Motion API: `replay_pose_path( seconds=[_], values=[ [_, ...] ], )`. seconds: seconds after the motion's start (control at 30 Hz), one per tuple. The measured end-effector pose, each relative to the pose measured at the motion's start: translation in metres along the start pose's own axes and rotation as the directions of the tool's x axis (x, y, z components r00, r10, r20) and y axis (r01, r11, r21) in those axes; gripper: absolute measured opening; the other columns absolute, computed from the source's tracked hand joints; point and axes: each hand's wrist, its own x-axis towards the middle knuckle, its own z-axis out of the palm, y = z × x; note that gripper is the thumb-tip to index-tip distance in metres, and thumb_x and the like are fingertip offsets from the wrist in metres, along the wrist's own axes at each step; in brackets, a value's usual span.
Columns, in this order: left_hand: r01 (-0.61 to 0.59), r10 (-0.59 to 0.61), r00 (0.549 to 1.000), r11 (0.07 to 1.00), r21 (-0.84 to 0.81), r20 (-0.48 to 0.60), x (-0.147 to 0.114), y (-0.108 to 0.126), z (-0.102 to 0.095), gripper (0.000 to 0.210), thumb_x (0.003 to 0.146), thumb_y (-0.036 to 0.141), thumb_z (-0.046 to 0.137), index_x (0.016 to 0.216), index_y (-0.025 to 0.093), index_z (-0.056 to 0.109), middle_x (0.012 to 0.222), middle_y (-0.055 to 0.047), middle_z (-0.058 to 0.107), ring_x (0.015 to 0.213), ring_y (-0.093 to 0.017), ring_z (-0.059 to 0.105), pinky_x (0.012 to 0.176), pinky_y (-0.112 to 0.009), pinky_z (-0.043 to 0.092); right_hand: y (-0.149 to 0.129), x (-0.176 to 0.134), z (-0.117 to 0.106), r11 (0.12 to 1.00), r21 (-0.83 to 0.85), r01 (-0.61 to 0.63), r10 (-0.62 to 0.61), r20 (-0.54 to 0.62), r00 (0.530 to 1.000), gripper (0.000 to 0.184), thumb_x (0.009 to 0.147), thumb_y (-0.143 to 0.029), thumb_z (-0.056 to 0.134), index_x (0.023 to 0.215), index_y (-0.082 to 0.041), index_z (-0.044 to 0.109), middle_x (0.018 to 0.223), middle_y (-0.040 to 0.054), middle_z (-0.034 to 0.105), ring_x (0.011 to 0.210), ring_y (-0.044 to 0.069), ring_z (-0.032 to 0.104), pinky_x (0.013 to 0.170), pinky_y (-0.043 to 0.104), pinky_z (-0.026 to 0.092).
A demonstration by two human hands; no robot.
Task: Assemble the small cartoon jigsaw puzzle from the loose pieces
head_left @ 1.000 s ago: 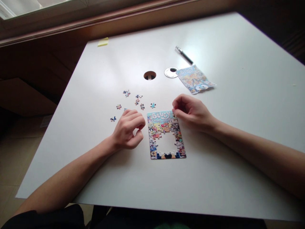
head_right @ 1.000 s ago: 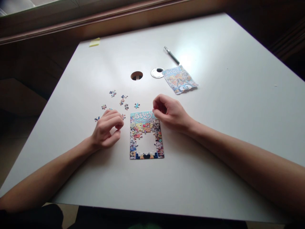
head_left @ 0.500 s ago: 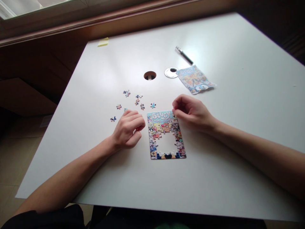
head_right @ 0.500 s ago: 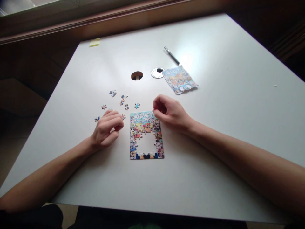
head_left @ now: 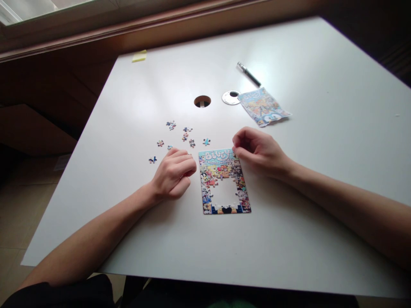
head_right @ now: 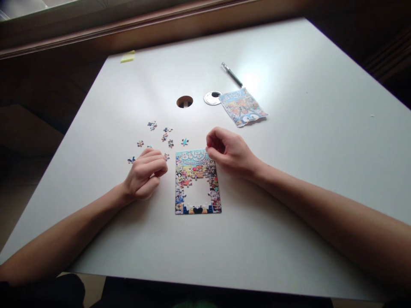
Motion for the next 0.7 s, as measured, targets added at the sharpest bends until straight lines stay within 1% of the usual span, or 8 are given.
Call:
replay_pose_path(
  seconds=[0.27, 0.53, 0.7],
  values=[
    [-0.001, 0.001, 1.000, 1.000, 0.012, 0.005, -0.0004, 0.0008, -0.0013, 0.013, 0.066, 0.015, 0.039, 0.071, 0.020, 0.029, 0.065, -0.002, 0.038, 0.065, -0.018, 0.032, 0.070, -0.038, 0.031, 0.0010, -0.0009, -0.0002, 1.000, -0.006, -0.011, 0.011, -0.002, 1.000, 0.014, 0.079, -0.011, 0.061, 0.085, -0.023, 0.056, 0.078, 0.0010, 0.058, 0.068, 0.015, 0.052, 0.060, 0.032, 0.044],
    [0.017, -0.018, 1.000, 1.000, 0.024, 0.014, 0.0017, 0.0031, -0.0021, 0.012, 0.066, 0.018, 0.041, 0.070, 0.021, 0.030, 0.064, -0.002, 0.041, 0.065, -0.019, 0.035, 0.069, -0.038, 0.033, 0.0006, -0.0005, -0.0001, 1.000, -0.007, -0.006, 0.006, 0.000, 1.000, 0.013, 0.080, -0.012, 0.060, 0.084, -0.023, 0.056, 0.077, 0.0011, 0.056, 0.067, 0.015, 0.051, 0.059, 0.032, 0.043],
    [0.008, -0.008, 1.000, 1.000, 0.016, 0.006, 0.0016, 0.0034, -0.0019, 0.012, 0.065, 0.017, 0.041, 0.069, 0.021, 0.031, 0.064, -0.002, 0.042, 0.065, -0.018, 0.037, 0.068, -0.038, 0.032, 0.0005, -0.0004, 0.0000, 1.000, -0.013, -0.004, 0.004, -0.001, 1.000, 0.013, 0.080, -0.011, 0.060, 0.084, -0.023, 0.055, 0.077, 0.0010, 0.057, 0.067, 0.015, 0.052, 0.060, 0.032, 0.043]
  ],
)
